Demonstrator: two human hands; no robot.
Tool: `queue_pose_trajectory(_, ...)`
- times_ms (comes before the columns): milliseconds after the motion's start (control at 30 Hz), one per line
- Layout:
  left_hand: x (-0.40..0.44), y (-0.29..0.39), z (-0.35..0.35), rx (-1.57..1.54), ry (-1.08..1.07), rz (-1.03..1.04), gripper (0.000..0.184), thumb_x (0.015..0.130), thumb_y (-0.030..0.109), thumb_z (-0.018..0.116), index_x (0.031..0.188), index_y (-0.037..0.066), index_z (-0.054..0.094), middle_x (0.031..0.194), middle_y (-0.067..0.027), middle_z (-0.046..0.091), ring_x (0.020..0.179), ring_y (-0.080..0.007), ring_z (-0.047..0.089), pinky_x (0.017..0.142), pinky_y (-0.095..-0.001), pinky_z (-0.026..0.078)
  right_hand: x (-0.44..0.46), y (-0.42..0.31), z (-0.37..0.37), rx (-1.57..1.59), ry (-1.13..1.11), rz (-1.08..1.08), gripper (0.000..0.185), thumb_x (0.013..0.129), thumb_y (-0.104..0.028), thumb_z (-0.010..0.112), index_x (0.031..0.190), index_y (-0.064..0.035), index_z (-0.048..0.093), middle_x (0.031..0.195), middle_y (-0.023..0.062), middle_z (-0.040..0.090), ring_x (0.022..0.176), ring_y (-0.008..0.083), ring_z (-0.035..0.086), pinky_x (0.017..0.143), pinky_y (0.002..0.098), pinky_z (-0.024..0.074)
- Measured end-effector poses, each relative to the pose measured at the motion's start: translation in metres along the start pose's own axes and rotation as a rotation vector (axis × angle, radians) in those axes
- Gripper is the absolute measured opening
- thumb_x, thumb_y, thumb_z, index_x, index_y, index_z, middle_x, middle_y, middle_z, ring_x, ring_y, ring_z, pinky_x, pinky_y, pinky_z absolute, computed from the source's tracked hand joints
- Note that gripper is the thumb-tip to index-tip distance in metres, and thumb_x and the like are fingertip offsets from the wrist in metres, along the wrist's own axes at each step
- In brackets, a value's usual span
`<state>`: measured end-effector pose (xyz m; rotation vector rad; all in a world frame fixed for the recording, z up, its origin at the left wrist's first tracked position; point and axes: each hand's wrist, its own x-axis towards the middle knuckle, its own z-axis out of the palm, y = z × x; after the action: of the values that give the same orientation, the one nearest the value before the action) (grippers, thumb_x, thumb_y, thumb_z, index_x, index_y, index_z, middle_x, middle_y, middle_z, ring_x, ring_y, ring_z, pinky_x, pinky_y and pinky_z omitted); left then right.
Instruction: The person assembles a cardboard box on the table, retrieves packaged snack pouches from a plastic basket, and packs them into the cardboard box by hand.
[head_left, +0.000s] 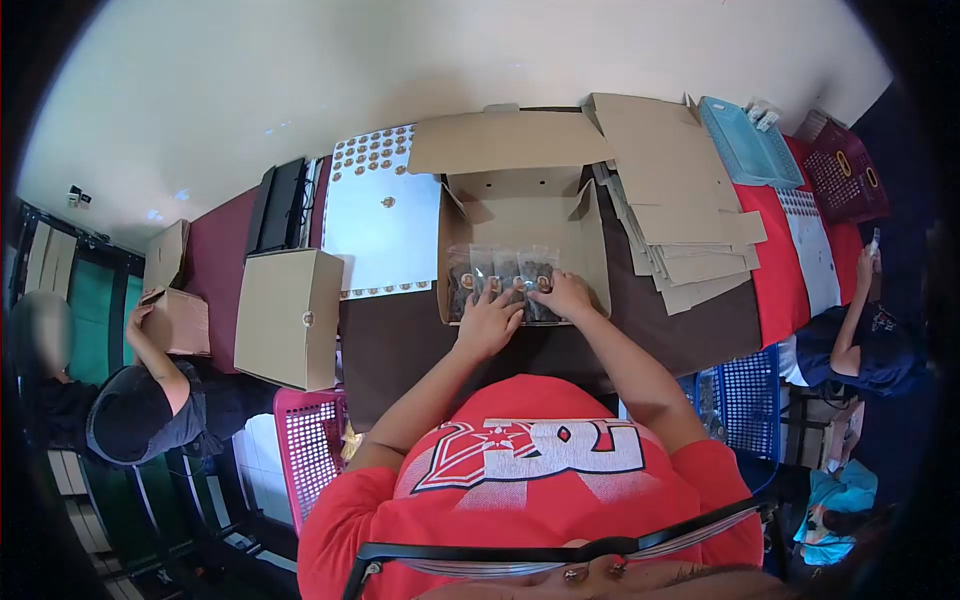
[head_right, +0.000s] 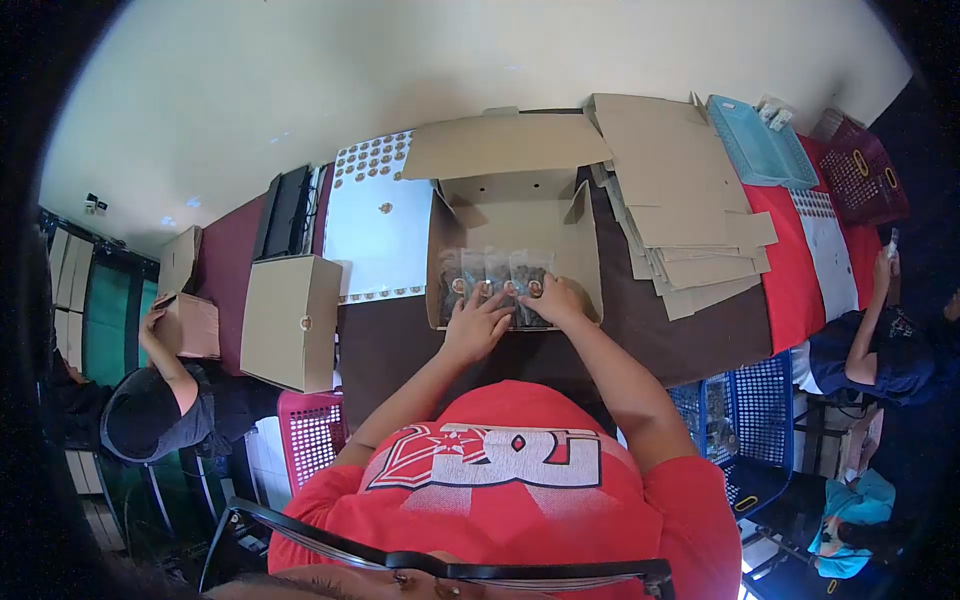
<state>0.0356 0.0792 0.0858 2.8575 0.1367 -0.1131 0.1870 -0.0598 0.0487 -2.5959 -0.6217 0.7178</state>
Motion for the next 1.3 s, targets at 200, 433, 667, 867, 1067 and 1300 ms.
queue_pose_trajectory(200, 0.002, 0.001, -0.005, -0.045, -0.141, -0.023, 0.042, 0.097, 0.042, 0.035, 0.123, 0.022, 0.061, 0.147, -0.0006, 0.039, 0.137, -0.0335, 0.030, 0.105, -0.0549, 0.030, 0.004, 0.005, 0.006, -0.016, 0.014, -0.004, 0.071, 0.073, -0.056, 0.070, 0.113, 0.0005, 0.053, 0.113, 0.0220, 0.057, 0.104, 0.0351, 0.059, 0.089, 0.0424, 0.0473)
queue_pose_trajectory(433, 0.000, -0.002, -0.004, -0.127, -0.103, -0.004, 0.043, 0.096, 0.045, 0.037, 0.125, 0.023, 0.059, 0.147, -0.0002, 0.038, 0.138, -0.0322, 0.029, 0.106, -0.0549, 0.029, -0.016, -0.005, -0.011, -0.044, 0.171, -0.047, 0.064, 0.079, -0.051, 0.066, 0.116, -0.0009, 0.052, 0.119, 0.0201, 0.054, 0.110, 0.0357, 0.055, 0.090, 0.0449, 0.0461)
queue_pose_trajectory(667, -0.001, 0.027, -0.022, -0.605, 0.182, 0.154, 0.029, 0.093, 0.017, 0.051, 0.119, 0.006, 0.059, 0.124, -0.0134, 0.058, 0.118, -0.0312, 0.051, 0.101, -0.0383, 0.038, -0.116, 0.028, -0.024, 0.508, 0.283, -0.355, 0.027, 0.082, -0.020, 0.067, 0.098, -0.0029, 0.053, 0.095, 0.0143, 0.057, 0.084, 0.0272, 0.060, 0.073, 0.0393, 0.0489)
queue_pose_trajectory(867, 0.020, 0.118, 0.009, -0.868, -0.127, 0.314, 0.027, 0.095, 0.016, 0.047, 0.115, 0.004, 0.061, 0.112, -0.0140, 0.062, 0.106, -0.0284, 0.059, 0.095, -0.0344, 0.042, -0.169, 0.102, -0.018, 0.420, 0.281, -0.389, 0.017, 0.083, -0.015, 0.064, 0.092, -0.0034, 0.055, 0.083, 0.0116, 0.058, 0.080, 0.0242, 0.060, 0.073, 0.0359, 0.0484)
queue_pose_trajectory(1067, 0.060, 0.216, 0.038, -0.801, -0.446, 0.646, 0.030, 0.093, 0.012, 0.051, 0.122, 0.003, 0.055, 0.126, -0.0147, 0.052, 0.119, -0.0277, 0.050, 0.101, -0.0350, 0.039, -0.195, 0.190, -0.002, 0.686, 0.387, -0.128, 0.038, 0.086, -0.022, 0.059, 0.118, -0.0028, 0.052, 0.110, 0.0202, 0.061, 0.103, 0.0349, 0.059, 0.089, 0.0412, 0.0463)
queue_pose_trajectory(1300, 0.104, 0.367, 0.122, -0.674, -0.670, 0.831, 0.031, 0.092, 0.009, 0.053, 0.122, 0.002, 0.054, 0.125, -0.0145, 0.052, 0.115, -0.0263, 0.054, 0.098, -0.0335, 0.041, -0.253, 0.325, 0.009, 1.044, 0.595, 0.130, 0.037, 0.084, -0.016, 0.057, 0.118, -0.0030, 0.052, 0.106, 0.0210, 0.062, 0.096, 0.0350, 0.062, 0.083, 0.0405, 0.0486)
